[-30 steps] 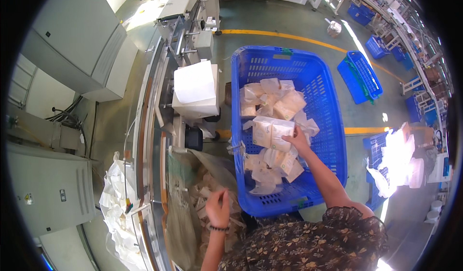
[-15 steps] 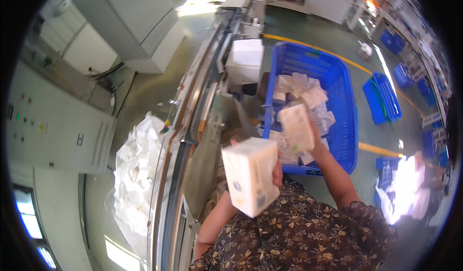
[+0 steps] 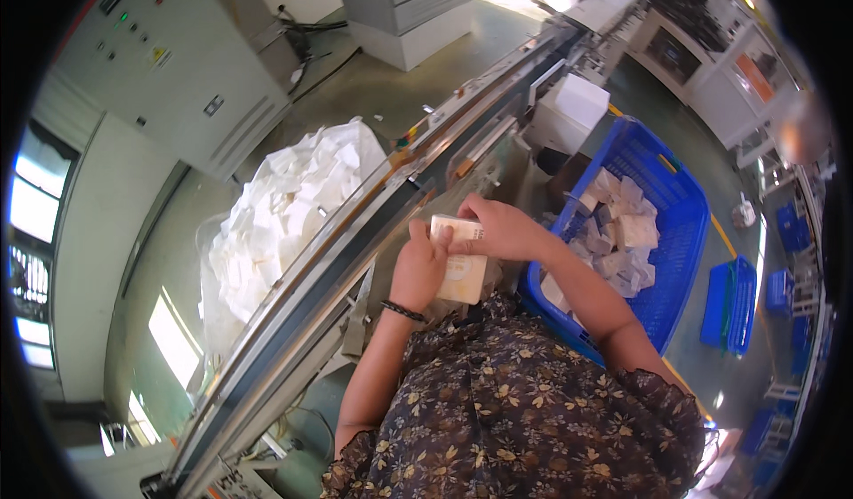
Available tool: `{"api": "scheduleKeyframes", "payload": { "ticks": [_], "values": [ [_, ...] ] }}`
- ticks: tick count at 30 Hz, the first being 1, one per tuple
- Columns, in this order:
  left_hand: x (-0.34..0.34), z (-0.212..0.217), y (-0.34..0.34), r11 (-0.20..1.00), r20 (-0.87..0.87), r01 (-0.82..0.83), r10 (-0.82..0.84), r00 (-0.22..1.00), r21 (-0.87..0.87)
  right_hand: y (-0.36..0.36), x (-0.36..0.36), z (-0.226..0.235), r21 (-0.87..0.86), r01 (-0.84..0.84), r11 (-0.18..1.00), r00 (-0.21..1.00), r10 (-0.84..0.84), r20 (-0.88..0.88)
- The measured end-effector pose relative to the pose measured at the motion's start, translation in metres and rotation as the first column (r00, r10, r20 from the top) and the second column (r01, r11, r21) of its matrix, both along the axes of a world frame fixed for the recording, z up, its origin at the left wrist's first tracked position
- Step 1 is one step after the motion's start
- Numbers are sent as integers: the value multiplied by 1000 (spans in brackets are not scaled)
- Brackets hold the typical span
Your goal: The person picks up and turns over boxes on a conveyor belt and then walks to a bin to retrieve more boxes, placing them onto the industrial machinery.
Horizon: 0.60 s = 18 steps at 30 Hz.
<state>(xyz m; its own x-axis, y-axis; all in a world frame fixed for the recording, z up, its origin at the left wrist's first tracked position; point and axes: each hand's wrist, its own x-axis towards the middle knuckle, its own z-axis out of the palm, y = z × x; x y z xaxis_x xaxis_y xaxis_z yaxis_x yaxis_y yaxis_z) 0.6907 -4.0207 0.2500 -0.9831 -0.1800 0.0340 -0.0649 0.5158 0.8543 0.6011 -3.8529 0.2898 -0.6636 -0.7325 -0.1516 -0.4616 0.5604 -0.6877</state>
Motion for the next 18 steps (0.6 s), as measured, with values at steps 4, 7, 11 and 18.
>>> {"api": "scheduleKeyframes", "payload": {
  "ticks": [4,7,11,18],
  "values": [
    [18,9,-47,916,128,-3,-53,990,401,-6,-8,-46,-284,43,958,888,93,450],
    [40,-11,-63,423,103,-181,199,974,888,-8,12,-61,-543,659,520,562,139,815],
    [50,-35,-1,597,-172,-131,423,890,791,-43,68,-87,-722,334,606,930,-89,356],
    [62,-22,-28,980,-257,-70,118,959,188,-37,62,-31,-638,260,725,941,-43,335]
  ]
}}
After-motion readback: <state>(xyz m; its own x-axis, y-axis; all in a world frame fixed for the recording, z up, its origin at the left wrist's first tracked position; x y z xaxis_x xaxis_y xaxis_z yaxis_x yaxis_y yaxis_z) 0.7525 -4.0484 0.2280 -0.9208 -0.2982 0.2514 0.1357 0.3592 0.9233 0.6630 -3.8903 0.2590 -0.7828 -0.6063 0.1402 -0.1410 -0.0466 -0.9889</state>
